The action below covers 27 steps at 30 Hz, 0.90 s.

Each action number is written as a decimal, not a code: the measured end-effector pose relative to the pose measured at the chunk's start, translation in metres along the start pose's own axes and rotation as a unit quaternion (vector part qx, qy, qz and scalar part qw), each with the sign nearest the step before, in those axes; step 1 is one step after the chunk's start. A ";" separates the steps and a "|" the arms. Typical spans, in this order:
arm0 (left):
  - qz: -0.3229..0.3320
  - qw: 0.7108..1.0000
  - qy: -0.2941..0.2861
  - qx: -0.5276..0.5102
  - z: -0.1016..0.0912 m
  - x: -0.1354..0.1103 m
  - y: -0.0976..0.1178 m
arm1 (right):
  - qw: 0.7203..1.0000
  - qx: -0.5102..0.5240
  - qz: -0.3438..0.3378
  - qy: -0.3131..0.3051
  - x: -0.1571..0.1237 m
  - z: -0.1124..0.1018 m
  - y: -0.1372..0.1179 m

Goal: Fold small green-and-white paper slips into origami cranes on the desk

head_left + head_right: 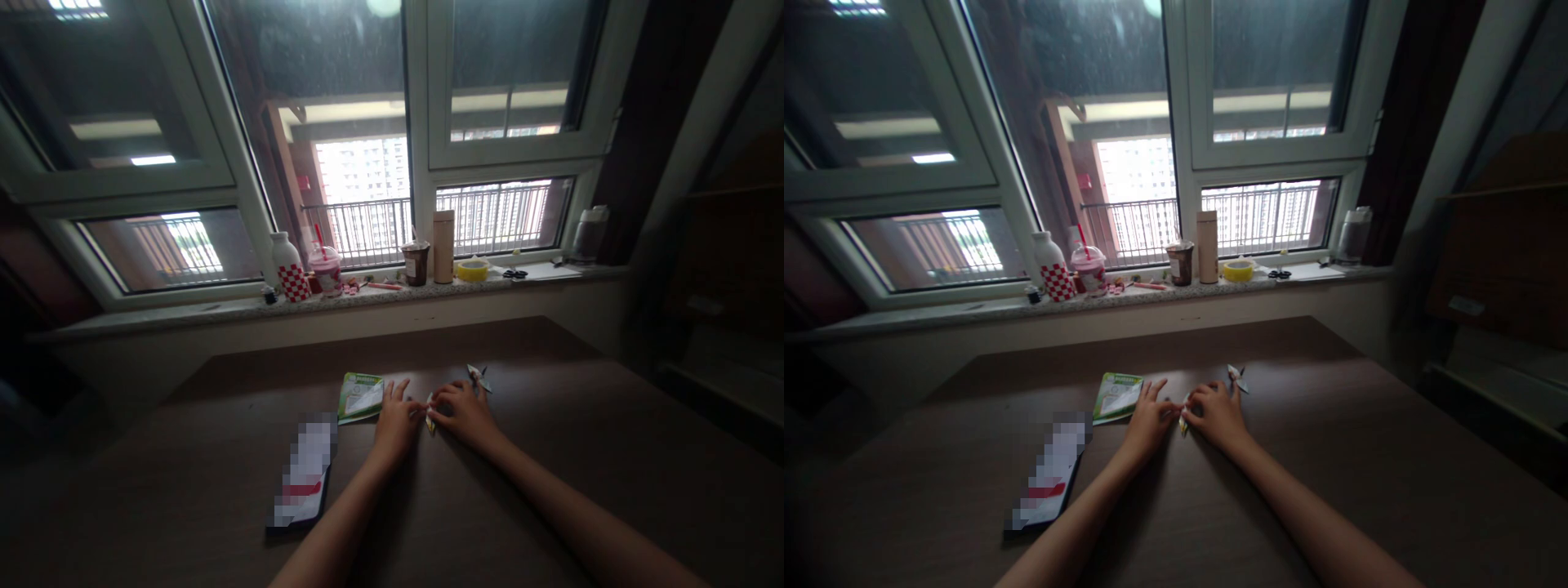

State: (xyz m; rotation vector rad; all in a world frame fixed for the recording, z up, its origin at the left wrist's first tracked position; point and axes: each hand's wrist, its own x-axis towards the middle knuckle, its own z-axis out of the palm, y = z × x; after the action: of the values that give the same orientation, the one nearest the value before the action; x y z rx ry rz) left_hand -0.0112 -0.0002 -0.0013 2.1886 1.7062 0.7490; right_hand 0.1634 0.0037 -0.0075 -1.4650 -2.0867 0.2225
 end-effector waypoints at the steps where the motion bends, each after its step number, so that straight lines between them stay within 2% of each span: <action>1: -0.001 1.000 -0.002 -0.002 0.000 0.000 0.000 | 1.000 0.000 -0.002 -0.002 0.000 0.000 0.000; 12: 0.018 1.000 0.005 0.005 0.005 0.000 -0.003 | 0.999 0.002 -0.005 -0.038 -0.001 -0.003 -0.001; 27: 0.013 1.000 0.003 0.010 0.004 0.000 -0.002 | 0.998 0.016 -0.010 -0.055 -0.006 -0.007 -0.001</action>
State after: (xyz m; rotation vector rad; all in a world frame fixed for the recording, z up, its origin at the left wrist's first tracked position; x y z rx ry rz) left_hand -0.0104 0.0011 -0.0058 2.2286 1.6981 0.7482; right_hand 0.1671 -0.0031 -0.0035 -1.4417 -2.1737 0.3344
